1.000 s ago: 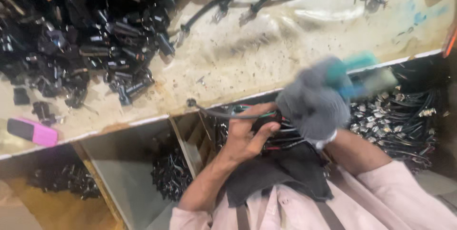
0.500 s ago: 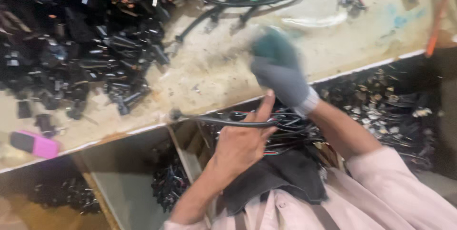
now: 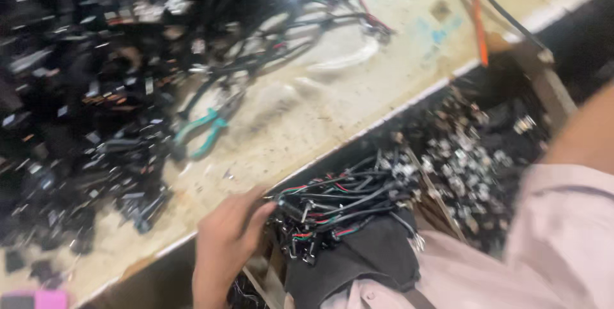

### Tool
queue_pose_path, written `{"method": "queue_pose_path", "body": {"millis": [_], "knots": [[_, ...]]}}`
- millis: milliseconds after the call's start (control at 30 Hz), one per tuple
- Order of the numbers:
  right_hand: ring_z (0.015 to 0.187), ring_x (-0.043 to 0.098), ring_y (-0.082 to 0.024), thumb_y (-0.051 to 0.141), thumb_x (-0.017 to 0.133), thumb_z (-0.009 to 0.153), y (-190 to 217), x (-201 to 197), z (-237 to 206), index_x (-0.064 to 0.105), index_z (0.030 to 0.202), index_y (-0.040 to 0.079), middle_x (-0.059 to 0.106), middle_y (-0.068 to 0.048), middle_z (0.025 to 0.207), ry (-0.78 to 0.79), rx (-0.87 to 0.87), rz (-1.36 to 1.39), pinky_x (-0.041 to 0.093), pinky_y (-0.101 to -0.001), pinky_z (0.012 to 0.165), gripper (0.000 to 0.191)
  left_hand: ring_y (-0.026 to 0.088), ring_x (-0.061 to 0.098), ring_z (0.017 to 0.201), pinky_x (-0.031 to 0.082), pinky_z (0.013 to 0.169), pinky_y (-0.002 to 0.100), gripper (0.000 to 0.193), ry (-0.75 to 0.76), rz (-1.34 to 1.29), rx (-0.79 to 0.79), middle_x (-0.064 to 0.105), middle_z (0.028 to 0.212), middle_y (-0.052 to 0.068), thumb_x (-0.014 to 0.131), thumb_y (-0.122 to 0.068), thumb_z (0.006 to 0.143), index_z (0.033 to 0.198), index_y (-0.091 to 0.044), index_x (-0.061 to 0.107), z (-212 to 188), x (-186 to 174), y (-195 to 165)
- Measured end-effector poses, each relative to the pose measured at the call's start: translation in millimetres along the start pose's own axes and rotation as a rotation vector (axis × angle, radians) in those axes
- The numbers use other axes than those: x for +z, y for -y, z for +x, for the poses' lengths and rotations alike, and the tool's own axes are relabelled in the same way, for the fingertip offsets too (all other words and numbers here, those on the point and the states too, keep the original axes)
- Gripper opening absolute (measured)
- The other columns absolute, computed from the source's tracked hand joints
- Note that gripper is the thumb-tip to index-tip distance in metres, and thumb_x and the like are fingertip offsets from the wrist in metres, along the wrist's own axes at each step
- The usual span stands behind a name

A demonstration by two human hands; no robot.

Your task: The person repeatedly picks up black electrical wires with exposed colored inner conductors from a table, uses a teal-handled tool to strip the outer insulation, and places the stripped wires into a bin below. The process is continuous and repetitive throughout the clip.

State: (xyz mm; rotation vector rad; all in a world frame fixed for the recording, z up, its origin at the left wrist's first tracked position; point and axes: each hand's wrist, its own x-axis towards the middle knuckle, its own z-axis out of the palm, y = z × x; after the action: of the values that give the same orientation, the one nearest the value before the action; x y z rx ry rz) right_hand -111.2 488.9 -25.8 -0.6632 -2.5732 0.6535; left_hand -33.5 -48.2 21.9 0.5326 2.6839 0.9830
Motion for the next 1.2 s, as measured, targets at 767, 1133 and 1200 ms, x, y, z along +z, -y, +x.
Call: {"method": "queue_pose_path", "body": {"millis": [767,1133,1200], "knots": [[0.069,0.054,-0.016,0.016,0.070,0.109,126.7,60.1,-8.7,0.057,0.107,0.000,0.058,-0.006,0.082,-0.347,-0.068,1.168,0.041,-0.0315,0.062,0.020,0.032,0.071,0.097,0.056,0.082,0.041,0.036,-0.139,0.195,0.277,0.073,0.111,0.014,0.073,-0.019,0.092,0.126,-0.007,0.067,98.1,-66.5,-44.3],[0.047,0.050,-0.012,0.013,0.067,0.110,234.6,109.2,45.7,0.063,0.098,0.002,0.058,-0.001,0.063,-0.209,-0.015,1.308,0.036,-0.0290,0.042,0.017,0.041,0.004,0.157,0.009,0.125,0.067,0.091,-0.313,0.905,0.283,0.008,0.172,0.017,0.078,-0.051,0.093,0.167,-0.023,0.032,281.1,-77.7,-37.3],[0.047,0.054,-0.011,0.013,0.068,0.110,237.8,104.2,43.3,0.064,0.099,0.003,0.060,0.000,0.065,-0.104,-0.041,1.230,0.039,-0.0285,0.040,0.015,0.041,0.002,0.159,0.007,0.127,0.067,0.094,-0.343,0.904,0.323,0.007,0.175,0.015,0.080,-0.051,0.094,0.170,-0.025,0.031,283.0,-77.3,-31.9]]}}
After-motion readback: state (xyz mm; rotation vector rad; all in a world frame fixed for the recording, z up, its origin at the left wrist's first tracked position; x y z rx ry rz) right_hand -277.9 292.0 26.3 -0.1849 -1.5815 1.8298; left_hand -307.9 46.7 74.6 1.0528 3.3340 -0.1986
